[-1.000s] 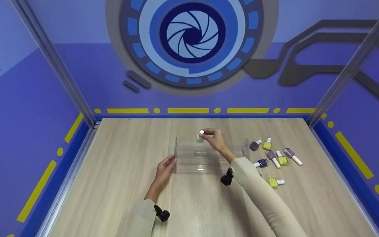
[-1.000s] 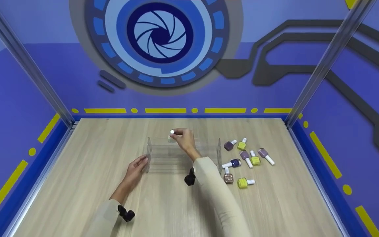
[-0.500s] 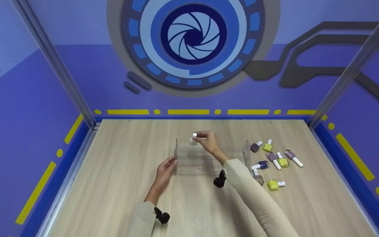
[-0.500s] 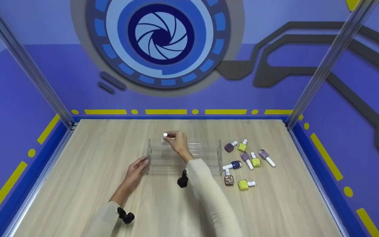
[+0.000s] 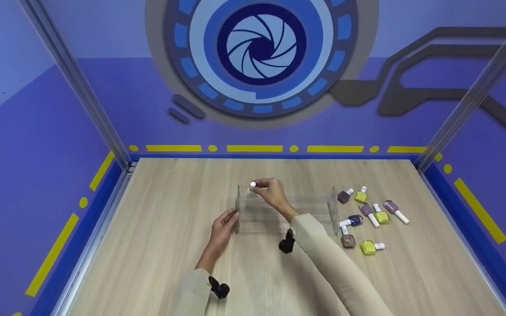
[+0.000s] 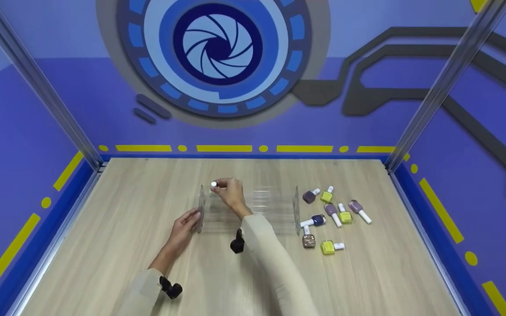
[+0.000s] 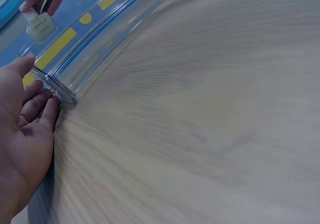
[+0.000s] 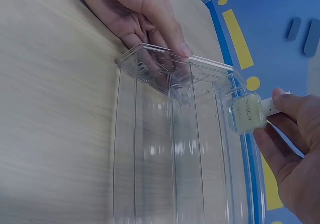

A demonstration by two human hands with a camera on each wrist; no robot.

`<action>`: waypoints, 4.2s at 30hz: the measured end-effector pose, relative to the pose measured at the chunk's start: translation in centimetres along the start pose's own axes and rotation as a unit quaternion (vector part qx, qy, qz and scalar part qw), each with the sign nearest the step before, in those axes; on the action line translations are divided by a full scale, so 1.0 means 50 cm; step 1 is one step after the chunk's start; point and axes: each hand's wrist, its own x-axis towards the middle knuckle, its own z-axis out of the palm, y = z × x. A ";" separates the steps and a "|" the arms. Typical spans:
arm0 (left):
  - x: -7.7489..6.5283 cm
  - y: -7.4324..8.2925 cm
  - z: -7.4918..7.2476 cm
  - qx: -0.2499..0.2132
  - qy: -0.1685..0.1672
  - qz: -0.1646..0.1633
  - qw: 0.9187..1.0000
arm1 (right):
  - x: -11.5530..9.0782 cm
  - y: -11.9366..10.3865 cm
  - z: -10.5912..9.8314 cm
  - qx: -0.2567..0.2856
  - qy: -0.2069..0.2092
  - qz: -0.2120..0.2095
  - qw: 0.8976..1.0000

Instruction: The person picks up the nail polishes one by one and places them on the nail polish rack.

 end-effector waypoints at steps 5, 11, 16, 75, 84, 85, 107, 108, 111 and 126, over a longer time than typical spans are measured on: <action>0.001 0.000 0.007 0.014 0.005 0.010 1.000 | -0.004 -0.001 0.003 -0.006 -0.002 0.006 1.000; 0.003 -0.004 0.012 0.030 0.010 0.017 0.999 | -0.009 -0.002 0.002 -0.014 -0.005 0.006 1.000; 0.001 -0.002 0.016 0.040 0.012 0.020 0.999 | -0.010 -0.001 -0.002 -0.021 -0.012 -0.008 1.000; -0.001 -0.006 0.001 0.033 -0.004 0.030 0.999 | -0.279 0.252 -0.513 -0.078 0.045 0.167 0.982; -0.003 -0.005 0.000 0.036 0.000 0.024 0.999 | -0.304 0.271 -0.477 -0.058 0.009 0.198 0.978; -0.003 -0.004 0.000 0.037 0.002 0.024 0.999 | -0.306 0.272 -0.473 -0.058 0.006 0.204 0.977; -0.004 -0.010 0.000 0.034 0.003 0.023 0.999 | -0.303 0.277 -0.406 -0.112 -0.039 0.166 0.979; -0.003 -0.009 0.001 0.034 0.005 0.022 0.999 | -0.302 0.275 -0.405 -0.119 -0.039 0.169 0.978; -0.002 -0.008 0.002 0.037 0.009 0.022 0.999 | -0.301 0.274 -0.398 -0.132 -0.033 0.171 0.976; -0.004 -0.008 0.002 0.018 0.004 0.032 0.999 | -0.297 0.266 -0.377 -0.124 -0.012 0.195 0.973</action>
